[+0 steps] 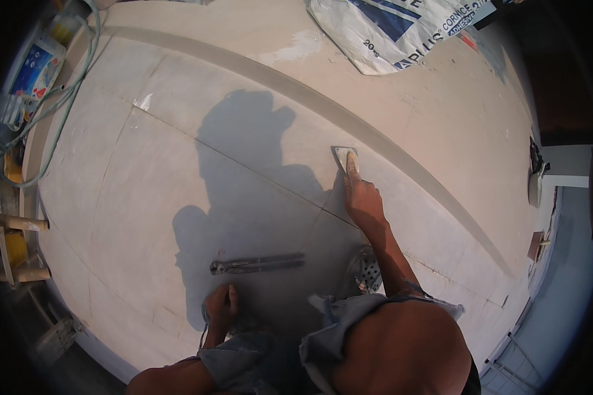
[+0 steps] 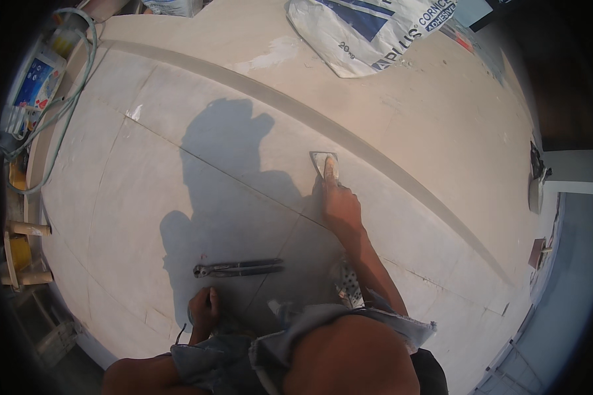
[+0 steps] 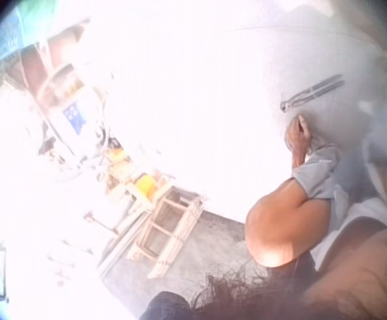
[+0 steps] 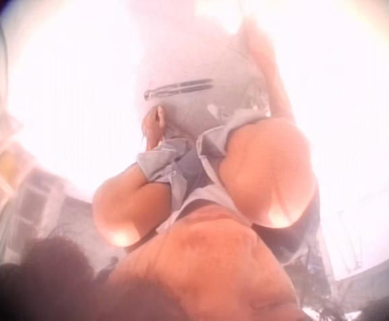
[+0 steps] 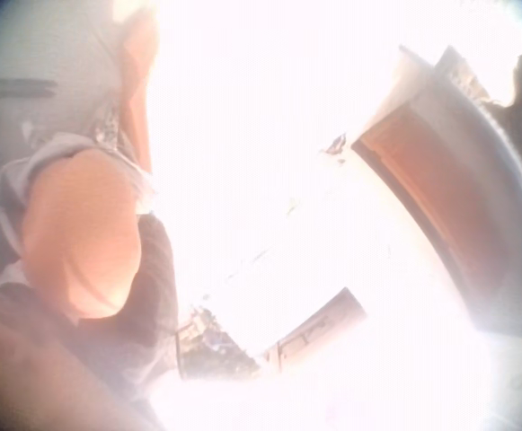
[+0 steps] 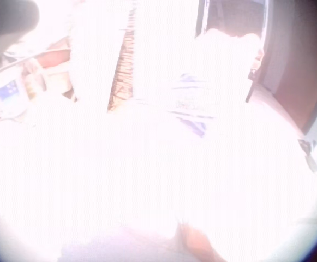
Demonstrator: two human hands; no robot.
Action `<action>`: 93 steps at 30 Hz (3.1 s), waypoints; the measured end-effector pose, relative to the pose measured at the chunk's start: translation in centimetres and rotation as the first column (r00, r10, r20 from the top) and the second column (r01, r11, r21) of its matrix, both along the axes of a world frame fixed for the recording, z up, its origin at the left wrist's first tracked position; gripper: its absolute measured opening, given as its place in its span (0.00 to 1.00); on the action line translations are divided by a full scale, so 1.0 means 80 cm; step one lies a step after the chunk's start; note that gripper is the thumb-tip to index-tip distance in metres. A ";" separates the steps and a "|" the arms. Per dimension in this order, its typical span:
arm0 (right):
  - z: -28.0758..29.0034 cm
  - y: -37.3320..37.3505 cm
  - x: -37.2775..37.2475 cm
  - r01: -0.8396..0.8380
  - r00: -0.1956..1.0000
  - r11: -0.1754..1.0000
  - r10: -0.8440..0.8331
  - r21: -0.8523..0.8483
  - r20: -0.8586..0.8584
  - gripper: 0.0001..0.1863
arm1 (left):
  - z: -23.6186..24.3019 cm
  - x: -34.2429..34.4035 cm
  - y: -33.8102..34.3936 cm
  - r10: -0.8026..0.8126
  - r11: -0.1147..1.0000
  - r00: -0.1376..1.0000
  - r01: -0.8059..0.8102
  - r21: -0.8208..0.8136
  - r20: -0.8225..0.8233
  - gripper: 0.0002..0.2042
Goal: The person uses a trowel to apply grout into the gaps between white floor tiles, smoothing the surface and removing excess material. The person moves across the tiled area, working on multiple tile joints in sequence.
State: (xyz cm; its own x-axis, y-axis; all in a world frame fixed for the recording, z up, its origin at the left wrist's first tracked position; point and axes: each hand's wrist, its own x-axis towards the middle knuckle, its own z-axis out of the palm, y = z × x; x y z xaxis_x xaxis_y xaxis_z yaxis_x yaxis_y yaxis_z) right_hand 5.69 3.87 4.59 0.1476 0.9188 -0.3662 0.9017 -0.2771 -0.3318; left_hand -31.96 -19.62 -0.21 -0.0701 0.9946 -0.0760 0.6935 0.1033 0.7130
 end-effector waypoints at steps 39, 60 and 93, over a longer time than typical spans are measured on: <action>0.006 0.022 0.035 -0.090 0.991 0.996 0.090 0.007 -0.102 0.41 | 0.010 -0.002 0.000 -0.002 0.997 0.997 -0.003 -0.079 -0.071 0.09; 0.007 0.001 0.030 -0.085 0.996 0.996 0.084 -0.027 -0.008 0.40 | -0.003 -0.002 -0.006 0.039 0.998 0.998 -0.042 -0.052 -0.056 0.13; 0.029 0.038 0.110 -0.549 0.730 0.817 0.572 -0.177 0.375 0.38 | -0.003 -0.006 -0.005 0.001 0.998 1.000 -0.003 -0.066 -0.025 0.11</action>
